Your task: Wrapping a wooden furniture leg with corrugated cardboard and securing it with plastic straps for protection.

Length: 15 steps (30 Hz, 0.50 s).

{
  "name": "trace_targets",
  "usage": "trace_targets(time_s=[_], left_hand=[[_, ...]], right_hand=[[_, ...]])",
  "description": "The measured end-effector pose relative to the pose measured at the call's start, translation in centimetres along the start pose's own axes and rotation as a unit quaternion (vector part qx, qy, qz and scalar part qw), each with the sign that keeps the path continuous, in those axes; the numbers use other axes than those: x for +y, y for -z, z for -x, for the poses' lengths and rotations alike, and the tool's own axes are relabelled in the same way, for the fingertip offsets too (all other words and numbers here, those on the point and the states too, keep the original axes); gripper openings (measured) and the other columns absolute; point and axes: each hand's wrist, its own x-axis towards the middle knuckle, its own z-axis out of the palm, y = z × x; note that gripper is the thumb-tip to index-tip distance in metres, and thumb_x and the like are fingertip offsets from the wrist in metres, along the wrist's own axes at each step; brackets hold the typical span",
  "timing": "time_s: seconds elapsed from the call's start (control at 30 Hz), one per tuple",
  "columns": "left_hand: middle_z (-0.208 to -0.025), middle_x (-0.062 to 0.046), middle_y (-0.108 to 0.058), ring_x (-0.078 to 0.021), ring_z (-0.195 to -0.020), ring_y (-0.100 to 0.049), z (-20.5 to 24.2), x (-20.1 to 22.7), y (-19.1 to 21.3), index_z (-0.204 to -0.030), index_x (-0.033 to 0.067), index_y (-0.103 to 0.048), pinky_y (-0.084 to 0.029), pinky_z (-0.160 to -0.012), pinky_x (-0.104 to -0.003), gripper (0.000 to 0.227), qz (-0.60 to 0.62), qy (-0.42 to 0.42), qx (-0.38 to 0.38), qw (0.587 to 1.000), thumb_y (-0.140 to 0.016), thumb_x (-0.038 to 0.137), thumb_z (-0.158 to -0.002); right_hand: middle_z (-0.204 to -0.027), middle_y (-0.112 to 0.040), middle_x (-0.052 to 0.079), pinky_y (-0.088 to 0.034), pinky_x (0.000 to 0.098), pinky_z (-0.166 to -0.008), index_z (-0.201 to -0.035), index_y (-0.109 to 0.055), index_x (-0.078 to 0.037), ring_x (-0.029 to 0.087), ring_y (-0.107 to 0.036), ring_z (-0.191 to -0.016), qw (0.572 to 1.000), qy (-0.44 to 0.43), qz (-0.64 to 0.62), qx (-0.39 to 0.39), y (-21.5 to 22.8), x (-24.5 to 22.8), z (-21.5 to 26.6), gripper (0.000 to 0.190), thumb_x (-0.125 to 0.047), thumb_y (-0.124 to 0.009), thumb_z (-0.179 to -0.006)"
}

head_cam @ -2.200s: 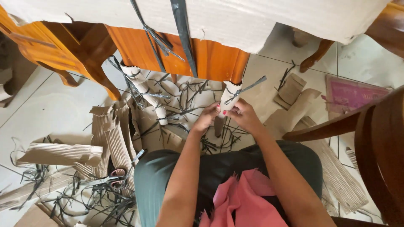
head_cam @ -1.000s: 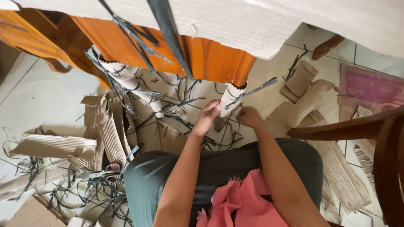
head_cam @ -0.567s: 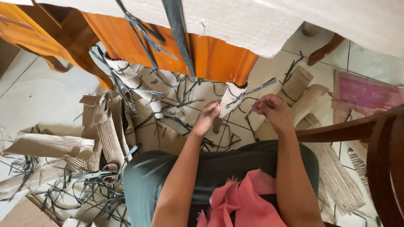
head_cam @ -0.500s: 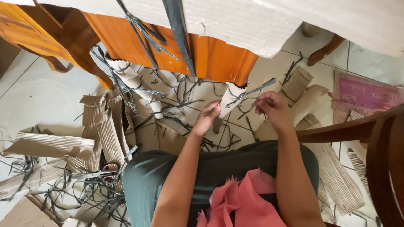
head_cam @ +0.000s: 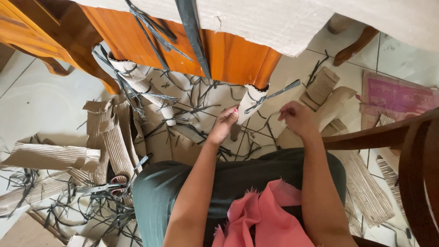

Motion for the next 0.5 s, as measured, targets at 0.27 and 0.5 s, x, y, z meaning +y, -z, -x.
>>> trace_targets(time_s=[0.27, 0.5], left_hand=[[-0.12, -0.013, -0.072, -0.021, -0.115, -0.058, 0.2, -0.4, -0.1, -0.133, 0.0087, -0.069, -0.047, -0.105, -0.046, 0.039, 0.007, -0.017, 0.009, 1.0, -0.052, 0.035, -0.11], [-0.116, -0.012, -0.072, -0.0201, -0.113, -0.058, 0.0, -0.9, 0.0, -0.134, 0.0094, -0.069, -0.047, -0.105, -0.046, 0.037, -0.007, -0.009, 0.02, 1.0, -0.052, 0.032, -0.11]], right_hand=[[-0.095, -0.078, 0.023, -0.058, 0.0469, -0.077, -0.106, -0.081, -0.001, 0.038, -0.075, -0.092, 0.917, -0.117, 0.328, -0.193, -10.1, 12.6, -5.5, 0.031, -0.017, -0.062, -0.087], [-0.084, -0.07, 0.015, -0.059, 0.0477, -0.076, -0.103, -0.069, -0.001, 0.031, -0.074, -0.085, 0.934, -0.143, 0.304, -0.124, -16.9, 12.2, -3.4, 0.025, -0.024, -0.061, -0.097]])
